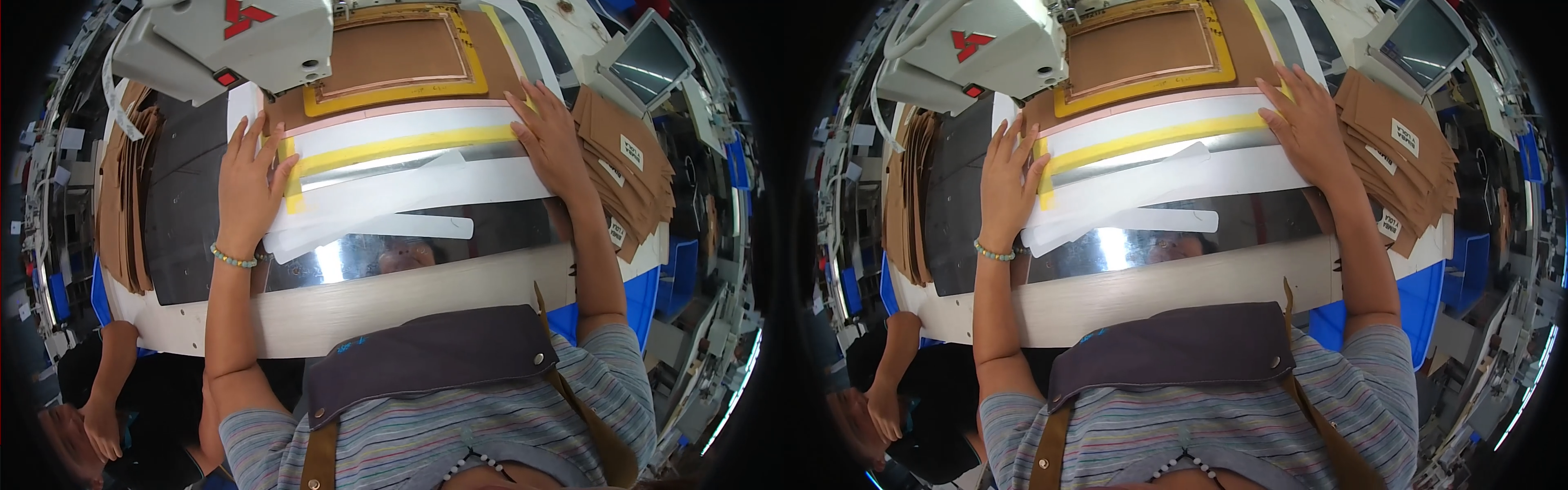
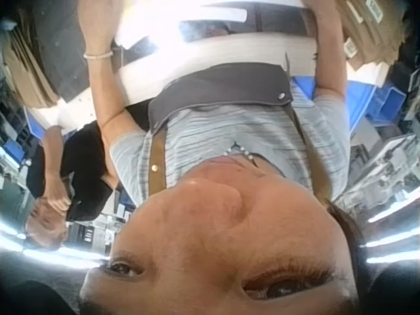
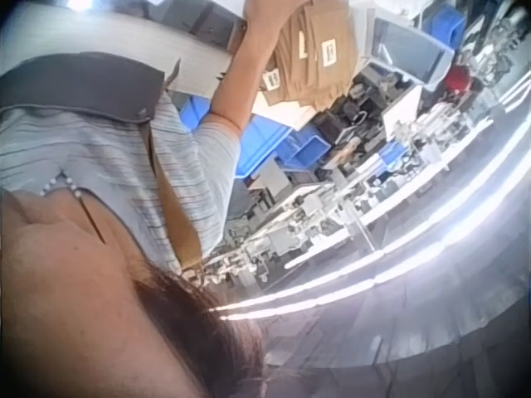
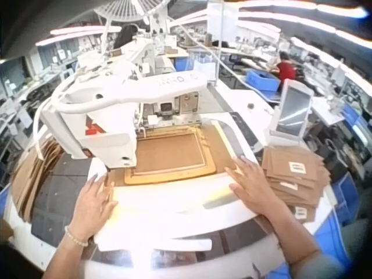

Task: Using an industrial sewing machine to stitch a leather bag component.

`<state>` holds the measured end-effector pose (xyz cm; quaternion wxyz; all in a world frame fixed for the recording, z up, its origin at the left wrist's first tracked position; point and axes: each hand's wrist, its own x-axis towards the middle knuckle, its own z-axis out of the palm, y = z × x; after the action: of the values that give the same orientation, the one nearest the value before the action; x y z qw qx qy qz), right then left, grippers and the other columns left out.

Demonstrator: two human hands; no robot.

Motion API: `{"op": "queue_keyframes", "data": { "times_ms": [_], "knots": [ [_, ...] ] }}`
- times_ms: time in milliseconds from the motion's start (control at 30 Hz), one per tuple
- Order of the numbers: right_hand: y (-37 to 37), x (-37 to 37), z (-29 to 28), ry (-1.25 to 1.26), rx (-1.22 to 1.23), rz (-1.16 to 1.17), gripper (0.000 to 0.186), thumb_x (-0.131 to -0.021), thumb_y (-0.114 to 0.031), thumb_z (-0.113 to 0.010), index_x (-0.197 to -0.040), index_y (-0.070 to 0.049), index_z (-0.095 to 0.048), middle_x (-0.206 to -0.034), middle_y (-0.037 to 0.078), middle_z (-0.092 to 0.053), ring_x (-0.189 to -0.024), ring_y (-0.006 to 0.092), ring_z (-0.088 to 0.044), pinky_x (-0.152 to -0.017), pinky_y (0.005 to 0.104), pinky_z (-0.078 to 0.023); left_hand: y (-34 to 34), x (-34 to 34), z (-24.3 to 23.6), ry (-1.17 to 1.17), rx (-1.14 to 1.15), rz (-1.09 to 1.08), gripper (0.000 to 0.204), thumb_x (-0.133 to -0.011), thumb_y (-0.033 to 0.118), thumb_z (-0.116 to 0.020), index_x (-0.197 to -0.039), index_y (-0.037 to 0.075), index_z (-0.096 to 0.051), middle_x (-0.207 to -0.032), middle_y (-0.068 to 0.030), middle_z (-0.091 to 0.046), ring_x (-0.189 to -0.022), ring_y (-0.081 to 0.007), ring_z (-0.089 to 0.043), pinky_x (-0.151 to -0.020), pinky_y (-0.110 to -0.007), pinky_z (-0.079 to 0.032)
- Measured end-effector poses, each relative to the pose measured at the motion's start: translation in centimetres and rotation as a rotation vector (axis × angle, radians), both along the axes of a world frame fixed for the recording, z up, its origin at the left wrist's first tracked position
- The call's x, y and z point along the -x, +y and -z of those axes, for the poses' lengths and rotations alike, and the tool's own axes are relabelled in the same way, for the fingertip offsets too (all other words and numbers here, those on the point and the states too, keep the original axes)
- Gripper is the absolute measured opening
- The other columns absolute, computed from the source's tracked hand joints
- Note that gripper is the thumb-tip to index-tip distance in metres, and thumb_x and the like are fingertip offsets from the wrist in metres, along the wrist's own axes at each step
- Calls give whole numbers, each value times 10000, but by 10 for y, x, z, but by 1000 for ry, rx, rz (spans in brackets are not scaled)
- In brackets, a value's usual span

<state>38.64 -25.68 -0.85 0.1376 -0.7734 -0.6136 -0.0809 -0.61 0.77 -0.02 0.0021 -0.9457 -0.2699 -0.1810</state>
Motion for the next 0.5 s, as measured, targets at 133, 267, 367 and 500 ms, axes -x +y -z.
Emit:
{"op": "queue_keyframes", "data": {
  "times_ms": [133, 267, 367, 500],
  "knots": [
    [-1, -1, 4, 54, -56, 3, 520, -1131, -445, -470, -1561, -171, -575, -1677, 158, -425, -1562, 388, -343, -1279, 528, -237, -1, -1, 0, 1, -35, 15, 527, -1044, 312, -668, -1533, 128, -597, -1675, -162, -444, -1546, -412, -389, -1235, -506, -368],
    [-1, -2, 8, 21, -47, -3, 528, -1128, -456, -483, -1557, -161, -573, -1686, 158, -411, -1570, 389, -329, -1275, 571, -230, 1, -1, -1, 42, 16, 13, 477, -1069, 323, -620, -1510, 141, -626, -1670, -158, -454, -1540, -416, -396, -1248, -509, -347],
    [-1, -1, 10, 2, -46, 8, 525, -1126, -456, -489, -1535, -142, -587, -1671, 172, -424, -1567, 394, -333, -1260, 603, -245, 1, 1, -1, 20, 69, 19, 464, -1070, 315, -620, -1500, 141, -635, -1665, -152, -463, -1539, -407, -402, -1251, -507, -342],
    [-2, 0, 11, -12, -44, 12, 534, -1127, -479, -478, -1509, -129, -608, -1633, 208, -455, -1558, 388, -348, -1257, 595, -256, 2, 1, 0, 32, 67, 25, 480, -1071, 298, -624, -1530, 155, -614, -1663, -138, -476, -1554, -388, -390, -1264, -502, -326]
  ]
}}
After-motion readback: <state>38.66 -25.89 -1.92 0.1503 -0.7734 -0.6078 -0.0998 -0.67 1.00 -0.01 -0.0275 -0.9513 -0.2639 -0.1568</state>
